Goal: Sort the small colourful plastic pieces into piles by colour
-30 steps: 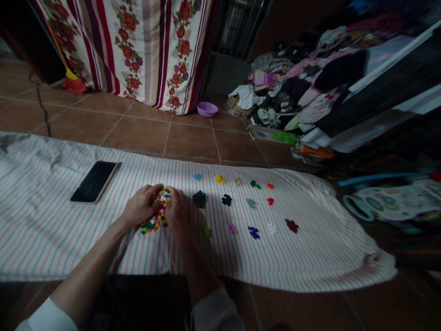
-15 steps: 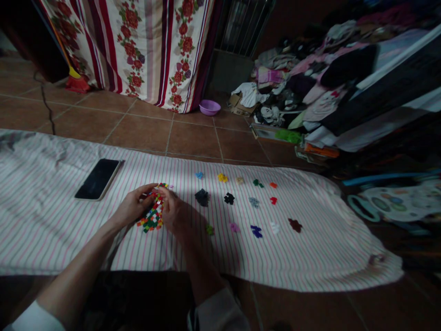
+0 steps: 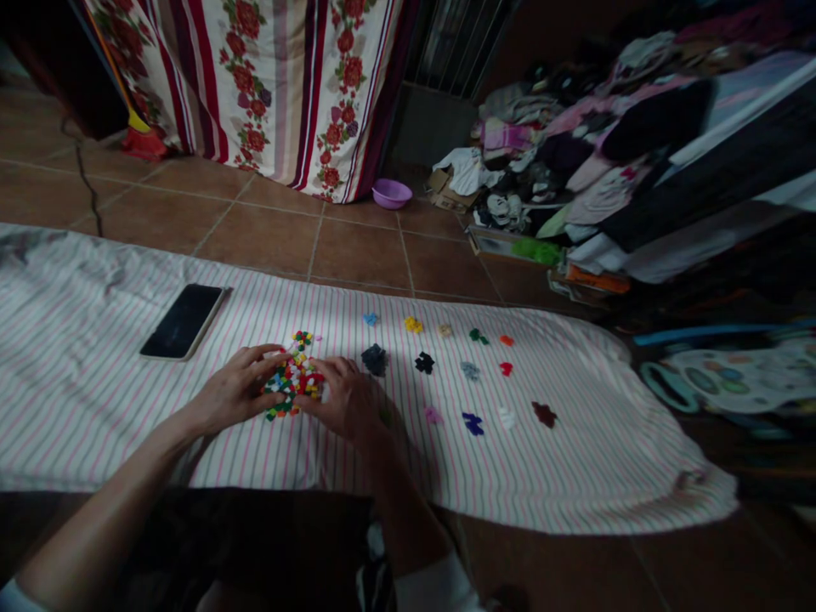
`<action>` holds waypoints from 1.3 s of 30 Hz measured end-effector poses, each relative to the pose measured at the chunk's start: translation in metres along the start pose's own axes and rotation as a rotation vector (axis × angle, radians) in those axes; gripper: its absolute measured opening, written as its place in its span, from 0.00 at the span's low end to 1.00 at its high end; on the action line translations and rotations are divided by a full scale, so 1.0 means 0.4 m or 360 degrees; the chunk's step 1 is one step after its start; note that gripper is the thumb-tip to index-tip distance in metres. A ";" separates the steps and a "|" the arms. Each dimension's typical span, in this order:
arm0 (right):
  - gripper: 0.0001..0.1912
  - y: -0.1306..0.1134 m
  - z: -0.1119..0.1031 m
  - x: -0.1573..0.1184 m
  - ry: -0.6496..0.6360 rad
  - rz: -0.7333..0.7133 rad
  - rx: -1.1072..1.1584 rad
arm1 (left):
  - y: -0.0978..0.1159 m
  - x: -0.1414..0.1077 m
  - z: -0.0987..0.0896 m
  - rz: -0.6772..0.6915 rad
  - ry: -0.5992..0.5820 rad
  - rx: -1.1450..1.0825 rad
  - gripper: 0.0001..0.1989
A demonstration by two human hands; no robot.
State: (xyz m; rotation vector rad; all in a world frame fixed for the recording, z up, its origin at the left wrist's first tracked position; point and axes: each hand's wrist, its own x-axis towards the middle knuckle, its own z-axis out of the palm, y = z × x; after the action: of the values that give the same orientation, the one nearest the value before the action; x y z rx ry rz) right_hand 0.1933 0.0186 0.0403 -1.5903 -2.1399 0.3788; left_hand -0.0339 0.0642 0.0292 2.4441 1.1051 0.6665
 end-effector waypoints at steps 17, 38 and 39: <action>0.15 -0.025 0.057 0.025 0.0159 0.0094 0.0176 | 0.017 0.064 0.044 -0.0255 0.0178 -0.0167 0.08; 0.19 0.018 0.059 0.007 0.0105 -0.0057 0.0292 | 0.035 -0.069 -0.004 -0.0030 -0.0118 0.0166 0.34; 0.20 0.018 0.058 0.006 0.0092 -0.0075 0.0275 | 0.036 -0.071 0.003 -0.0036 -0.0099 0.0178 0.34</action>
State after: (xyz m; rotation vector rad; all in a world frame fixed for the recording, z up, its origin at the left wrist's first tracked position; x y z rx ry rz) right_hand 0.1870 0.0240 0.0172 -1.4349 -2.0384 0.4824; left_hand -0.0411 0.0331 0.0282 2.5234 1.1731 0.5310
